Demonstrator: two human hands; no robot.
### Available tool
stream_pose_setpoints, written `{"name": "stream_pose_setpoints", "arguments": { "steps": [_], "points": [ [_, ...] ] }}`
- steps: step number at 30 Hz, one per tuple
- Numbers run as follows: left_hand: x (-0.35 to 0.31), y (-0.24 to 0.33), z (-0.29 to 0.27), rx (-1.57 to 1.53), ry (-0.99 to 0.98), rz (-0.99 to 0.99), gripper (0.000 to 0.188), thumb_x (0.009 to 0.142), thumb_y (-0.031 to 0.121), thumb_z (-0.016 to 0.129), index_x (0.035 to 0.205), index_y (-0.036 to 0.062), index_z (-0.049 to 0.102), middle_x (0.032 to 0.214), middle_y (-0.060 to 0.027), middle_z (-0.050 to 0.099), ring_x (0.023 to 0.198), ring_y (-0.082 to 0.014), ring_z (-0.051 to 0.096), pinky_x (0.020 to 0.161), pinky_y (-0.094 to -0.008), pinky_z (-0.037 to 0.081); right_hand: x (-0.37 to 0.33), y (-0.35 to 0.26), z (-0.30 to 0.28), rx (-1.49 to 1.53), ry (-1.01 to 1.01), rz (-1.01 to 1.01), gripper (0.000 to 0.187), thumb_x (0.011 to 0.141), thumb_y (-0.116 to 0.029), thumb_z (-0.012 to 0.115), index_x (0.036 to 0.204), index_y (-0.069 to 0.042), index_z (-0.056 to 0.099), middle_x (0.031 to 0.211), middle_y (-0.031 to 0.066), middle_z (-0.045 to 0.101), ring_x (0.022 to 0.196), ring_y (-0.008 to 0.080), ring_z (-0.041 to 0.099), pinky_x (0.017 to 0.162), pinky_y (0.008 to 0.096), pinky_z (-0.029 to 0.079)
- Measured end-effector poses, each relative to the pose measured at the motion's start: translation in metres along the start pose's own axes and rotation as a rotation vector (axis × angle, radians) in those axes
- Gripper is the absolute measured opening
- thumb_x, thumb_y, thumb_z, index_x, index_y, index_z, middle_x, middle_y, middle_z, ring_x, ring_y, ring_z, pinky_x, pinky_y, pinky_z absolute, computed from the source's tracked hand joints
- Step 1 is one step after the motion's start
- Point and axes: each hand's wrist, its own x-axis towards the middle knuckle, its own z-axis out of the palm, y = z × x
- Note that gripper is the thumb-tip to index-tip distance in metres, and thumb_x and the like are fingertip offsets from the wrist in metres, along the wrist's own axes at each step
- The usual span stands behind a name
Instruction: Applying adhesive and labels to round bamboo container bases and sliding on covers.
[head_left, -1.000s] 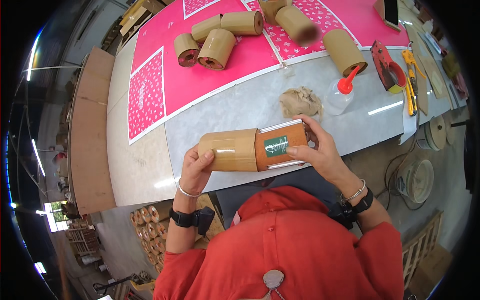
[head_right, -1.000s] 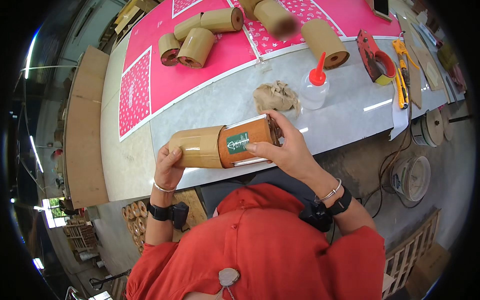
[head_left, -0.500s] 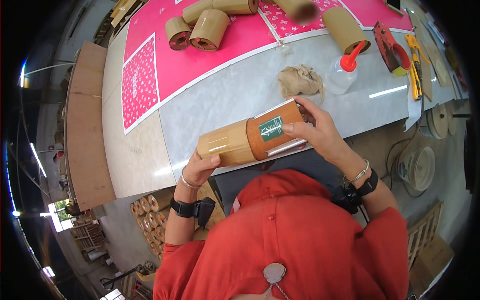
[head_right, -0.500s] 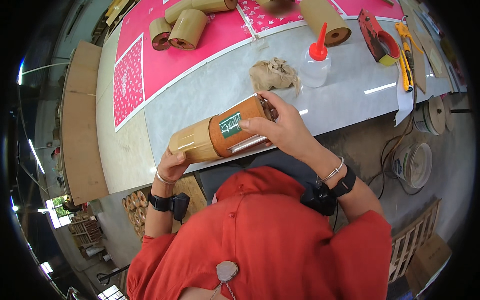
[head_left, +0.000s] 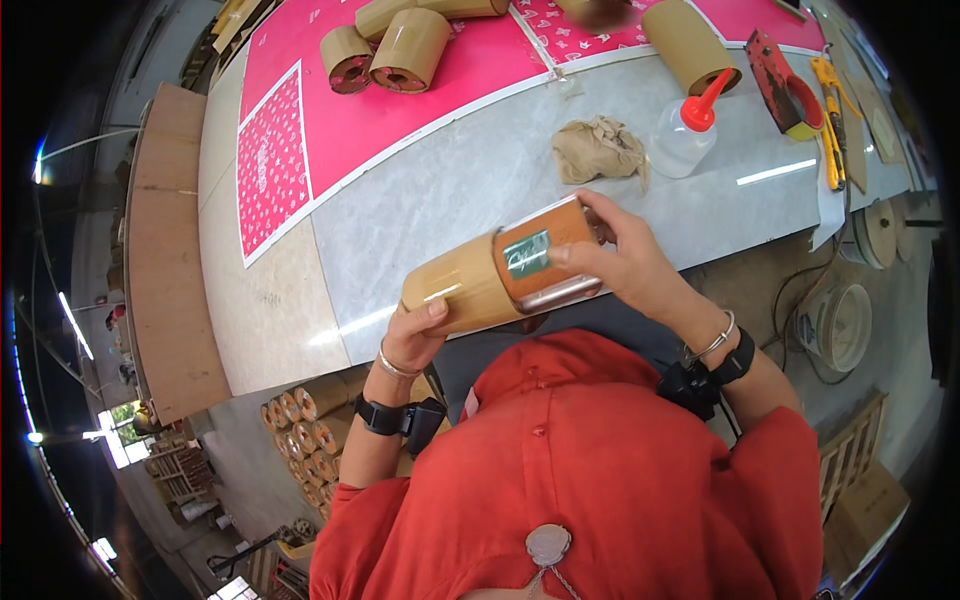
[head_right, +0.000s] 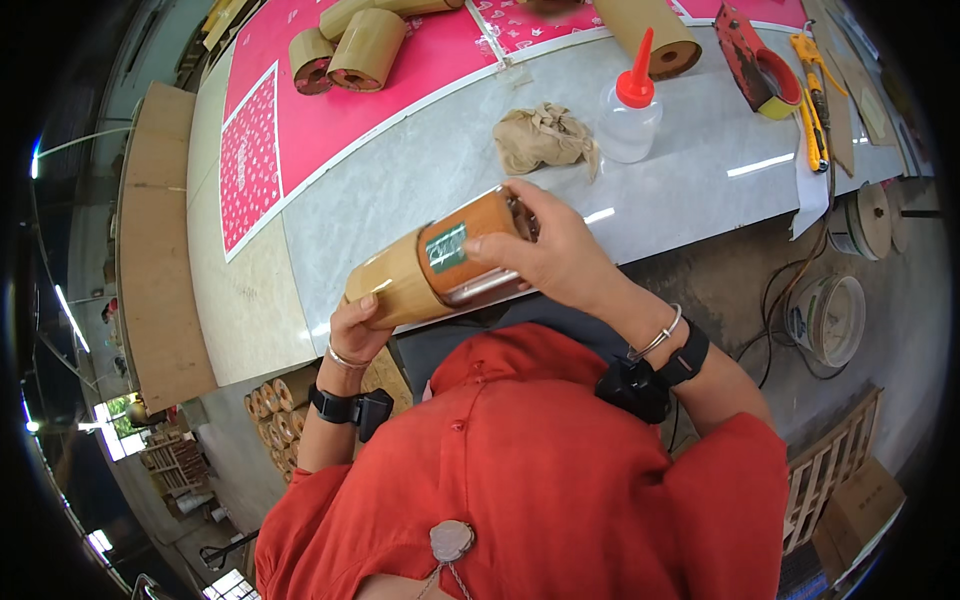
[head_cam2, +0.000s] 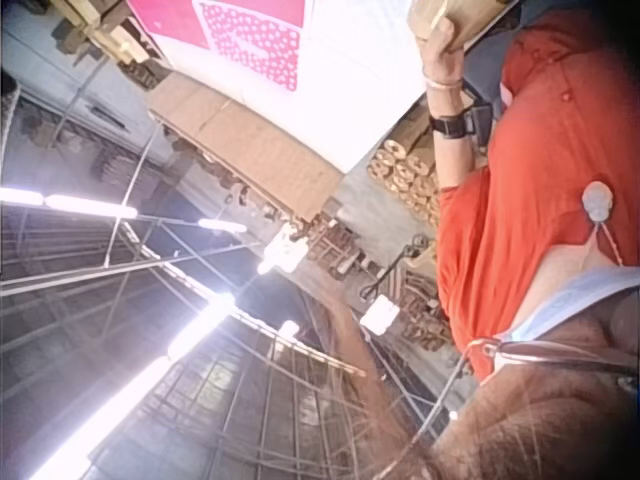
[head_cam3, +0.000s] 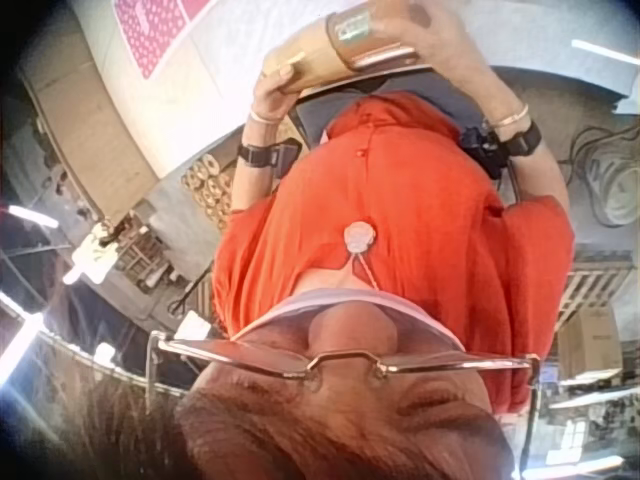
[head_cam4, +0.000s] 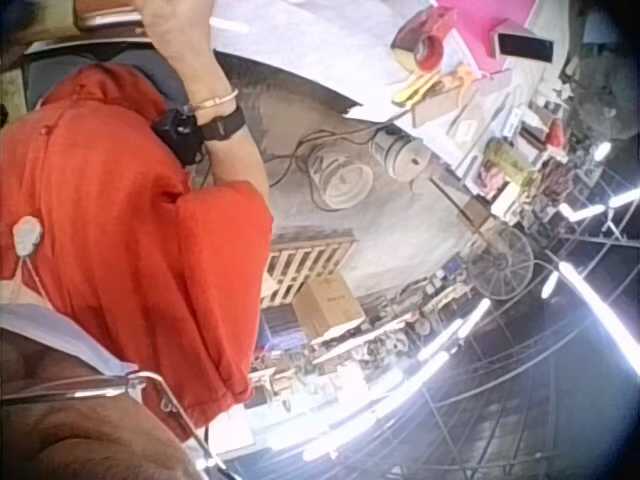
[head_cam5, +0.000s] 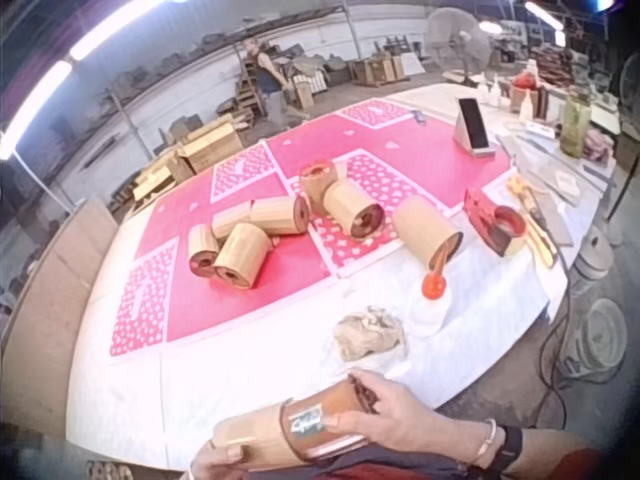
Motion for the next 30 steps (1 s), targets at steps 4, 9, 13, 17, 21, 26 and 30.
{"name": "stream_pose_setpoints", "arguments": {
  "steps": [4,9,13,17,21,26,30],
  "points": [
    [0.006,-0.007,-0.002,-0.002,-0.019,0.042,0.058,0.080,0.019,0.070,0.130,0.0027,0.046,0.127,-0.0097,0.054,0.118,-0.0236,0.051,0.100,-0.0386,0.040,-0.005,0.000,0.004,-0.093,0.026,-0.084,0.064,0.077,-0.029,0.074,0.121,0.008,0.044,0.103,0.0121,0.056,0.093,0.0160,0.056,0.078,0.0284,0.048],
    [0.018,-0.033,0.020,-0.208,-0.027,0.157,0.055,0.085,0.025,0.066,0.131,0.0026,0.045,0.129,-0.0108,0.052,0.120,-0.0244,0.050,0.102,-0.0397,0.039,0.000,-0.028,0.006,-0.474,0.113,-0.395,0.065,0.070,-0.032,0.076,0.116,0.005,0.048,0.098,0.0155,0.054,0.089,0.0239,0.058,0.076,0.0332,0.049],
    [0.022,-0.035,0.011,0.018,-0.003,0.174,0.056,0.088,0.030,0.065,0.133,0.0035,0.042,0.128,-0.0117,0.051,0.118,-0.0229,0.050,0.099,-0.0383,0.041,0.003,-0.083,0.021,-0.902,0.079,-0.570,0.063,0.064,-0.038,0.076,0.106,0.003,0.053,0.088,0.0152,0.054,0.081,0.0282,0.058,0.066,0.0373,0.050],
    [0.008,-0.003,0.012,0.449,0.333,0.294,0.054,0.090,0.029,0.061,0.133,0.0023,0.039,0.127,-0.0116,0.047,0.115,-0.0223,0.051,0.093,-0.0354,0.043,0.014,-0.088,0.049,-1.205,0.050,-0.802,0.057,0.061,-0.040,0.075,0.095,0.002,0.057,0.084,0.0139,0.053,0.079,0.0257,0.058,0.059,0.0363,0.051],
    [-0.017,0.036,0.030,0.380,0.189,0.492,0.050,0.095,0.028,0.051,0.136,0.0022,0.037,0.132,-0.0134,0.045,0.119,-0.0208,0.047,0.096,-0.0348,0.042,0.021,-0.086,0.081,-1.197,-0.110,-0.725,0.068,0.066,-0.045,0.076,0.114,-0.003,0.053,0.094,0.0148,0.053,0.087,0.0284,0.057,0.069,0.0367,0.049],
    [-0.017,0.053,0.077,0.481,0.186,0.436,0.046,0.093,0.018,0.053,0.132,-0.0009,0.039,0.122,-0.0111,0.051,0.109,-0.0176,0.053,0.093,-0.0313,0.044,0.032,-0.084,0.078,-1.102,-0.236,-0.674,0.076,0.068,-0.053,0.073,0.120,-0.002,0.055,0.102,0.0159,0.057,0.094,0.0298,0.057,0.071,0.0343,0.050],
    [-0.010,0.057,0.085,0.439,0.172,0.412,0.047,0.090,0.018,0.057,0.130,-0.0018,0.039,0.118,-0.0122,0.052,0.107,-0.0172,0.055,0.092,-0.0308,0.044,0.045,-0.083,0.051,-0.577,-0.238,-0.215,0.060,0.082,-0.045,0.064,0.117,0.002,0.057,0.104,0.0169,0.062,0.096,0.0243,0.060,0.080,0.0331,0.049]
  ]
}}
